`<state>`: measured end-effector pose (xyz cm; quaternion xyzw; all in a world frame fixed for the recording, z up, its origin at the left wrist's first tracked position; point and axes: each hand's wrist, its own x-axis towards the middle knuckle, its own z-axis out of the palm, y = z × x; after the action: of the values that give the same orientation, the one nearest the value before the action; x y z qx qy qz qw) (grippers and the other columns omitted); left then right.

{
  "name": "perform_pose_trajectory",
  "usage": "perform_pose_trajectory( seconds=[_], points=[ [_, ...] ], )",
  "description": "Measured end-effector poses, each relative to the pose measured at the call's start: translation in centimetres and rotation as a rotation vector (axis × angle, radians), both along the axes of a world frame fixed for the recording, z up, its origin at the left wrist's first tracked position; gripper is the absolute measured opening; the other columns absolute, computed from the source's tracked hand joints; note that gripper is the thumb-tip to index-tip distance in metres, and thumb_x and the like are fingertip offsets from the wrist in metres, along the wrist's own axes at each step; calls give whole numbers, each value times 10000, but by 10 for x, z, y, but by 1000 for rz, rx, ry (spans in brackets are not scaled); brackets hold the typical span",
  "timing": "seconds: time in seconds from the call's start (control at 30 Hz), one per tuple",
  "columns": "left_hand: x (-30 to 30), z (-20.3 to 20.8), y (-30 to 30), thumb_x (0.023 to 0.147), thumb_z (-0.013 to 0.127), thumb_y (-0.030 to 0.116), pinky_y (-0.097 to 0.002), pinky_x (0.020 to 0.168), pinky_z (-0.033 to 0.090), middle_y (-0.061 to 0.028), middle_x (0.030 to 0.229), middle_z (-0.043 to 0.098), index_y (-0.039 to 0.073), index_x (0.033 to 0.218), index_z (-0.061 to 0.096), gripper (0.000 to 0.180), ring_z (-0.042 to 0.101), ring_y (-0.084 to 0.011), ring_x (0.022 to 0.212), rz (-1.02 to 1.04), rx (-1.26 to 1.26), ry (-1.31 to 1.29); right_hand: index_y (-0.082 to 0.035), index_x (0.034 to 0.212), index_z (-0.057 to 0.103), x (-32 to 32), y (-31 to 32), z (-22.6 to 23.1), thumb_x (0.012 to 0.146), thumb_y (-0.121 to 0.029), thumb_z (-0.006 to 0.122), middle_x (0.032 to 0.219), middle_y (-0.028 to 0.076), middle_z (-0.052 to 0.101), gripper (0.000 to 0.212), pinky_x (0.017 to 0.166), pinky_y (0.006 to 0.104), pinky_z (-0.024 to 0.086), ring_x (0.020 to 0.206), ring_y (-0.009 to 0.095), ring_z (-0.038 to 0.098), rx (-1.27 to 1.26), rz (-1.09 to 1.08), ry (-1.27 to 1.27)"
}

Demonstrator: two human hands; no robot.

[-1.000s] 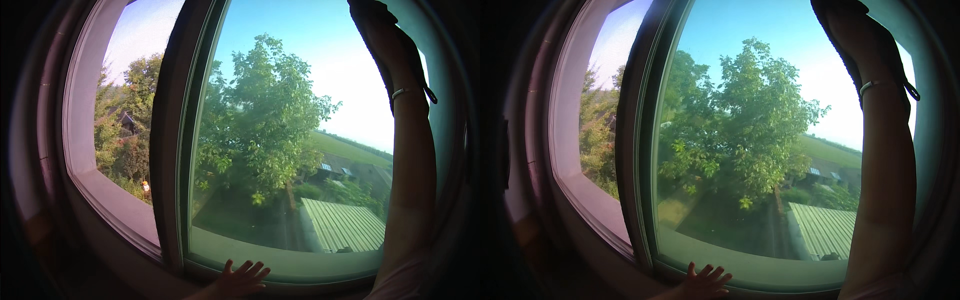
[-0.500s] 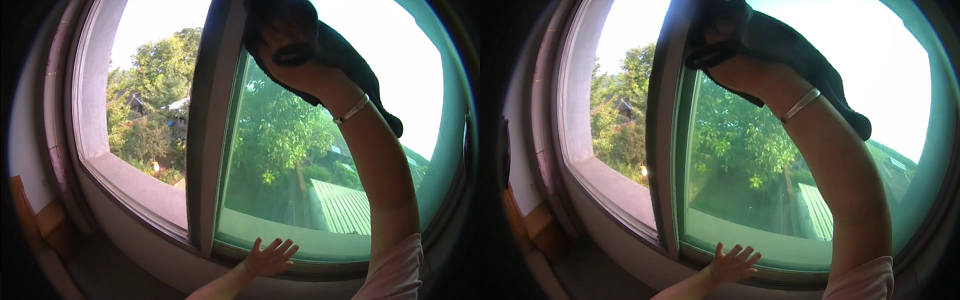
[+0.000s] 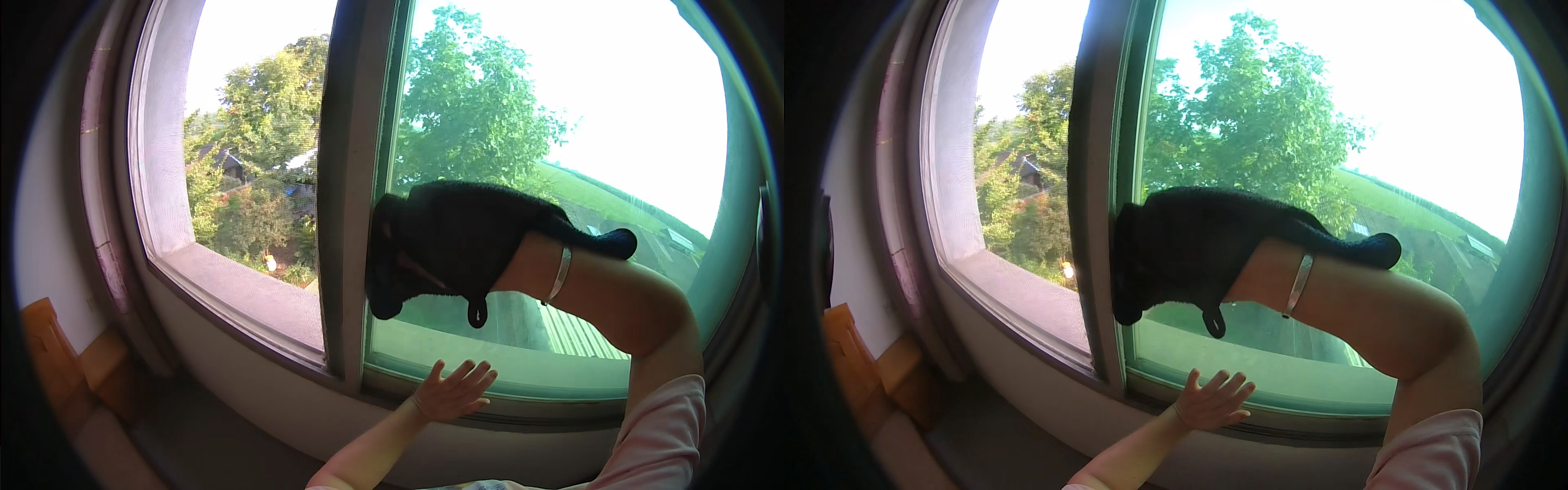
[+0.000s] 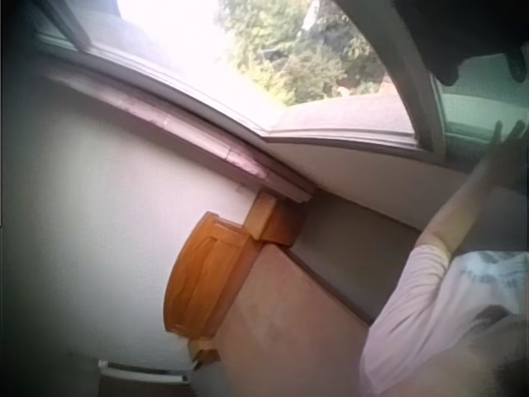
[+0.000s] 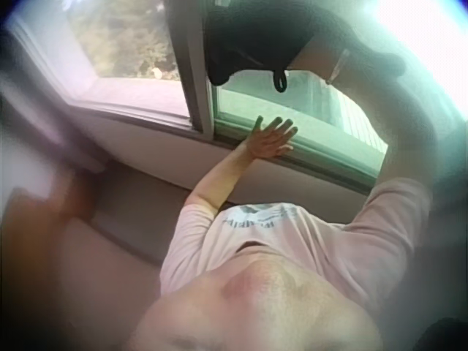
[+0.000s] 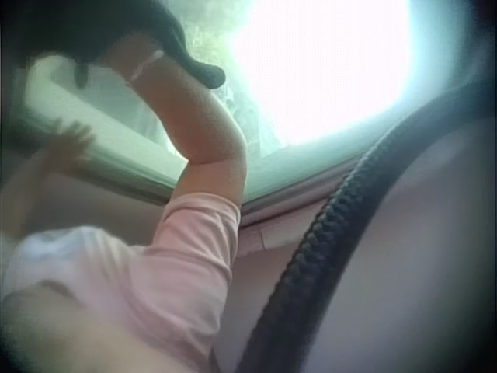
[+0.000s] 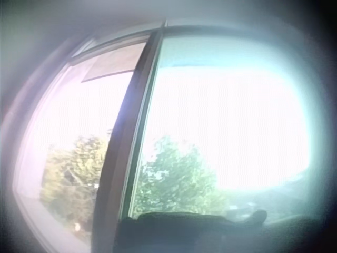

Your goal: The person wipes the glass of a window with a cloth, slides the window open, removes a screen from the window frame, and then wipes the window frame and tracks.

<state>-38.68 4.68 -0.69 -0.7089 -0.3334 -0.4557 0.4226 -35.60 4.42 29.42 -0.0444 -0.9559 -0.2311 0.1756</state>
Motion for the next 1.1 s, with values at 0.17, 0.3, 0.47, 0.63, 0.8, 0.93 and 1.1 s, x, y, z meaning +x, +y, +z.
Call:
perform_pose_trajectory(
  seconds=[0.17,0.3,0.47,0.63,0.8,0.93,1.1],
  points=[
    [0,4,-3,889,332,451,-530,968,171,4,1114,531,179,1143,538,425,464,-168,1007,-14,8,5,-41,1119,499,3,37,116,878,-128,470,941,111,588,258,790,273,456,887,182,569,351,6,206],
    [8,4,0,890,325,451,-527,920,219,-3,1132,515,180,1142,536,426,448,-174,1026,-14,23,-20,-43,1137,507,7,45,142,884,-163,473,967,108,592,282,860,269,432,934,172,560,435,-90,342],
    [3,4,-2,886,325,465,-538,938,199,-22,1151,496,172,1123,539,433,430,-201,1052,-2,18,-10,-40,1057,527,6,36,84,822,-157,516,903,132,588,263,804,306,440,853,235,575,705,57,467],
    [4,-3,5,883,293,487,-550,1023,82,-33,1314,387,196,1244,449,489,297,-225,1248,34,-12,-14,20,818,483,19,-16,-17,778,-269,565,593,145,517,303,460,350,420,541,264,553,29,-211,110],
    [4,7,7,877,347,470,-575,994,102,-70,1130,487,143,1067,548,428,423,-255,1078,11,41,24,-47,861,506,30,-11,-16,790,-201,536,650,108,521,172,506,321,439,565,233,551,296,-39,100],
    [-3,7,1,875,354,471,-569,1003,104,-74,1131,498,143,1050,561,425,447,-268,1061,39,14,27,-48,956,590,39,15,62,831,-197,514,757,142,613,210,589,313,492,654,240,605,538,33,445],
    [2,7,2,879,359,466,-560,1006,125,-83,1106,522,135,1061,565,431,452,-275,1054,-8,64,21,-57,1179,453,62,63,145,858,-190,461,1186,152,467,348,955,345,351,1127,259,430,1103,-234,519]
  ],
)
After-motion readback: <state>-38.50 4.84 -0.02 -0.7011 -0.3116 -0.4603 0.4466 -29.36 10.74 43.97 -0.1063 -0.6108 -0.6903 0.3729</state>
